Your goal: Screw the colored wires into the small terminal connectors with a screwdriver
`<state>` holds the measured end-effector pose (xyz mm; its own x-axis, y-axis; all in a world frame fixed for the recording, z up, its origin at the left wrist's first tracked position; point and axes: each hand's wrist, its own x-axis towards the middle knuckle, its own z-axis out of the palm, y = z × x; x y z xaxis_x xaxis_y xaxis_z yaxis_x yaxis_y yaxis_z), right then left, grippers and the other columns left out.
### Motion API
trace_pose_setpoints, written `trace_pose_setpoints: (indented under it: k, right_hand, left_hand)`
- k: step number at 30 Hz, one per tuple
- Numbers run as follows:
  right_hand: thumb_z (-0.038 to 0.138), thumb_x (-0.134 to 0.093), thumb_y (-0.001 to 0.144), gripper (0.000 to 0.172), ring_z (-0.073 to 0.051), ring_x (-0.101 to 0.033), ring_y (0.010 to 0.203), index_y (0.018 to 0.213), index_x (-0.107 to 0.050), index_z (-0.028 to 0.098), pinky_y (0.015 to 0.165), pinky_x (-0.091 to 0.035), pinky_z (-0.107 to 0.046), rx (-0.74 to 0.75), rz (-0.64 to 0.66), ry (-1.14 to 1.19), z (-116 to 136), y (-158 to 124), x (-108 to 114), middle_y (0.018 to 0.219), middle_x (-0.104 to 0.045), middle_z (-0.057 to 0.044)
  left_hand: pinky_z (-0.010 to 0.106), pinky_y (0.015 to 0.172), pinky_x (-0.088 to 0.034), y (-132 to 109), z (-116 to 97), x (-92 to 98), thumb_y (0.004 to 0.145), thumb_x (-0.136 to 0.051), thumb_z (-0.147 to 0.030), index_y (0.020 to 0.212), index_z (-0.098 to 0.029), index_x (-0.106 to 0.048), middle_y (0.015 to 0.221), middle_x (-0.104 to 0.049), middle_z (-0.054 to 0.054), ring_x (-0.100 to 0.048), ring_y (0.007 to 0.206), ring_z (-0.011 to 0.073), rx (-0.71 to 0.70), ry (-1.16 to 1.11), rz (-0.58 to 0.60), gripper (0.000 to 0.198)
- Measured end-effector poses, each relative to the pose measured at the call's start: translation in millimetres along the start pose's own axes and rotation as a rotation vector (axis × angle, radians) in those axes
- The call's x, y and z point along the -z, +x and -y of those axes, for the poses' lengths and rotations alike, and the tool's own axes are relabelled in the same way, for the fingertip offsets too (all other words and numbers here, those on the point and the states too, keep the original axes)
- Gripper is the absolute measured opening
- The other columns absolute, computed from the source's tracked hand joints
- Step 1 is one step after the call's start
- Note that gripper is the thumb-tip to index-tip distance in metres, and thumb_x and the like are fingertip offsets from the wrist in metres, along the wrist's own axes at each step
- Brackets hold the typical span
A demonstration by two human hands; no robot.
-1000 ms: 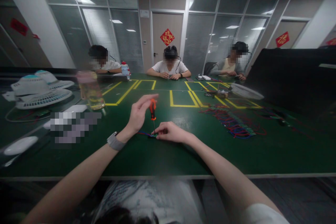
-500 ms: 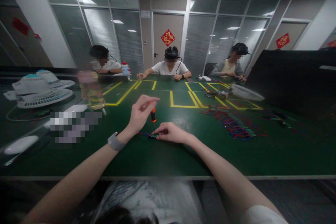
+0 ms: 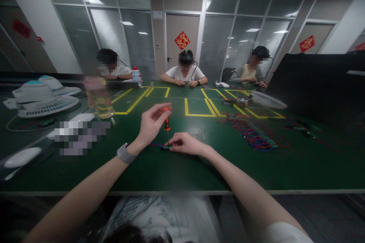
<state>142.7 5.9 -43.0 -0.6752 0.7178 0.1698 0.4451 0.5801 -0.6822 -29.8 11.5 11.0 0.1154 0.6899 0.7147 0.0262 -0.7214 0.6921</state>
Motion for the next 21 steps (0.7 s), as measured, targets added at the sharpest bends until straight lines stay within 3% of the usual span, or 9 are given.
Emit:
trace_pose_setpoints:
  k: [5, 10, 12, 15, 21]
  right_hand:
    - [0.028, -0.065, 0.083, 0.030, -0.012, -0.054, 0.067, 0.109, -0.072, 0.015, 0.063, -0.045, -0.023, 0.009, 0.002, -0.002, -0.8, 0.1, -0.1, 0.078, -0.058, -0.002]
    - [0.027, -0.064, 0.083, 0.030, -0.012, -0.054, 0.067, 0.110, -0.072, 0.015, 0.063, -0.045, -0.023, 0.014, 0.013, -0.023, 0.9, -0.1, 0.8, 0.079, -0.058, -0.003]
    - [0.027, -0.065, 0.083, 0.030, -0.012, -0.054, 0.067, 0.110, -0.072, 0.015, 0.063, -0.045, -0.023, 0.014, 0.013, -0.026, 1.8, -0.2, 1.1, 0.079, -0.058, -0.003]
    - [0.027, -0.065, 0.083, 0.031, -0.012, -0.054, 0.067, 0.111, -0.072, 0.015, 0.063, -0.045, -0.023, 0.015, 0.011, -0.024, 2.5, -0.3, 1.1, 0.078, -0.058, -0.003]
    - [0.028, -0.065, 0.083, 0.030, -0.012, -0.056, 0.068, 0.108, -0.072, 0.014, 0.064, -0.046, -0.024, 0.017, 0.004, -0.017, 0.7, 0.1, 0.4, 0.080, -0.059, -0.003]
  left_hand:
    - [0.022, 0.070, -0.051, 0.3, -0.2, 1.4, 0.085, -0.061, -0.030, 0.096, -0.021, -0.072, 0.095, -0.059, 0.004, -0.059, 0.088, 0.0140, -0.057, 0.048, -0.047, 0.018]
    - [0.026, 0.088, -0.049, 1.4, 4.0, 1.9, 0.093, -0.044, -0.023, 0.103, -0.021, -0.071, 0.110, -0.062, 0.005, -0.060, 0.102, 0.0155, -0.051, -0.002, -0.027, 0.028]
    - [0.028, 0.084, -0.052, 1.4, 7.0, 0.8, 0.093, -0.043, -0.023, 0.110, -0.020, -0.068, 0.116, -0.063, 0.006, -0.062, 0.100, 0.0164, 0.001, -0.086, 0.007, 0.030]
    - [0.027, 0.075, -0.055, 0.6, 8.6, -1.1, 0.093, -0.044, -0.026, 0.115, -0.018, -0.064, 0.117, -0.065, 0.008, -0.066, 0.092, 0.0164, 0.062, -0.139, 0.017, 0.030]
    - [0.025, 0.073, -0.053, -0.1, 2.1, -1.4, 0.086, -0.060, -0.025, 0.111, -0.018, -0.065, 0.102, -0.069, 0.006, -0.066, 0.086, 0.0150, 0.006, 0.013, -0.019, 0.026]
